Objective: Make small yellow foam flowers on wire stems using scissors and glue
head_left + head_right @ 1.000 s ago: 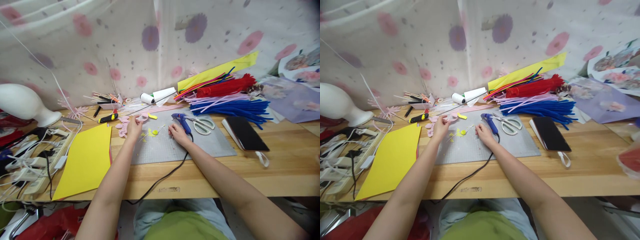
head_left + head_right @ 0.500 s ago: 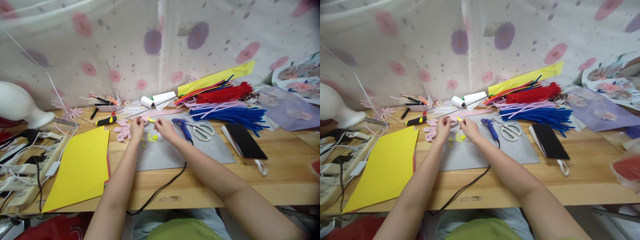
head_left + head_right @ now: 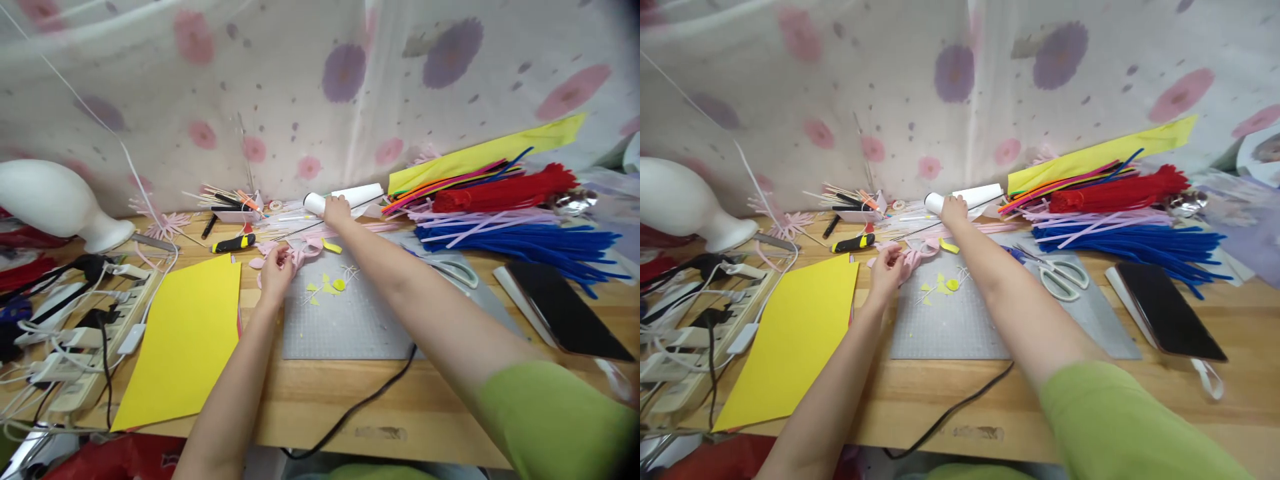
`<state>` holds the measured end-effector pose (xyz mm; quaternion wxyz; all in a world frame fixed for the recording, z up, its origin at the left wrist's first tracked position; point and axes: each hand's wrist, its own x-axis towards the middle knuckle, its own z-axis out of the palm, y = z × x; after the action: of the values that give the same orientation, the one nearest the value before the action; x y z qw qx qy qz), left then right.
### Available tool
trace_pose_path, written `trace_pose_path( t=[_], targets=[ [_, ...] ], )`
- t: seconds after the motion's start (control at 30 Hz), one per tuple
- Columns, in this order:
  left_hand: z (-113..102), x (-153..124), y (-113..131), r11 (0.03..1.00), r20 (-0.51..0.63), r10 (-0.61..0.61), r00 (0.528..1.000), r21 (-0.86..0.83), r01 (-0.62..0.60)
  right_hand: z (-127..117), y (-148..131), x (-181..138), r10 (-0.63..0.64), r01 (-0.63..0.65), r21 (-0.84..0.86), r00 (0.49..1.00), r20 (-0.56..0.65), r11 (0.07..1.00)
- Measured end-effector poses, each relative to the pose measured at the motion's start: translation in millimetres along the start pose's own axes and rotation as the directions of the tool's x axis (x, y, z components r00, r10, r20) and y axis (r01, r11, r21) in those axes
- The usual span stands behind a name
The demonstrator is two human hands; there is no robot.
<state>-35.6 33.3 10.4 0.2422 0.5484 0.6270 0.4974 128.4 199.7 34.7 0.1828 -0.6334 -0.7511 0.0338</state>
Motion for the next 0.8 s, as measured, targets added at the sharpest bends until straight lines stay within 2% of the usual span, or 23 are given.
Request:
trace_pose_path(
  t=[0.1,0.2,0.33,0.4,0.5,0.6,0.67,0.73,0.8],
  targets=[
    [-3,-1,-5,1.0,-0.005,-0.028,1.0,0.0,0.028,8,0,6,-0.017,0.017,-0.033,1.0,-0.021,0.999],
    [-1,-2,-3,0.999,-0.023,-0.027,0.999,0.03,0.028,5,-2,12,0.049,-0.049,0.028,0.999,0.005,0.998],
    [6,-7,3,0.997,-0.084,0.017,0.996,0.071,-0.011,-24,-9,11,0.214,-0.203,0.285,0.977,-0.007,0.937],
    [10,-6,5,0.998,-0.131,0.058,0.99,0.038,-0.053,-46,-14,2,0.209,-0.162,0.462,0.976,-0.053,0.872],
    [13,5,17,0.986,-0.228,0.137,0.964,-0.063,-0.156,-78,-23,-29,0.093,-0.071,0.736,0.996,0.011,0.673],
    [13,22,42,0.933,-0.291,0.238,0.927,-0.196,-0.301,-101,-31,-68,-0.071,-0.061,0.903,0.992,0.1,0.425],
    [12,30,63,0.888,-0.217,0.26,0.941,-0.33,-0.321,-110,-33,-90,-0.148,-0.085,0.958,0.98,0.129,0.274],
    [10,29,81,0.889,-0.074,0.223,0.972,-0.393,-0.233,-113,-31,-107,-0.17,-0.113,0.982,0.976,0.138,0.149],
    [4,22,93,0.923,0.082,0.173,0.982,-0.361,-0.132,-112,-26,-118,-0.142,-0.134,0.989,0.98,0.142,0.066]
  ],
)
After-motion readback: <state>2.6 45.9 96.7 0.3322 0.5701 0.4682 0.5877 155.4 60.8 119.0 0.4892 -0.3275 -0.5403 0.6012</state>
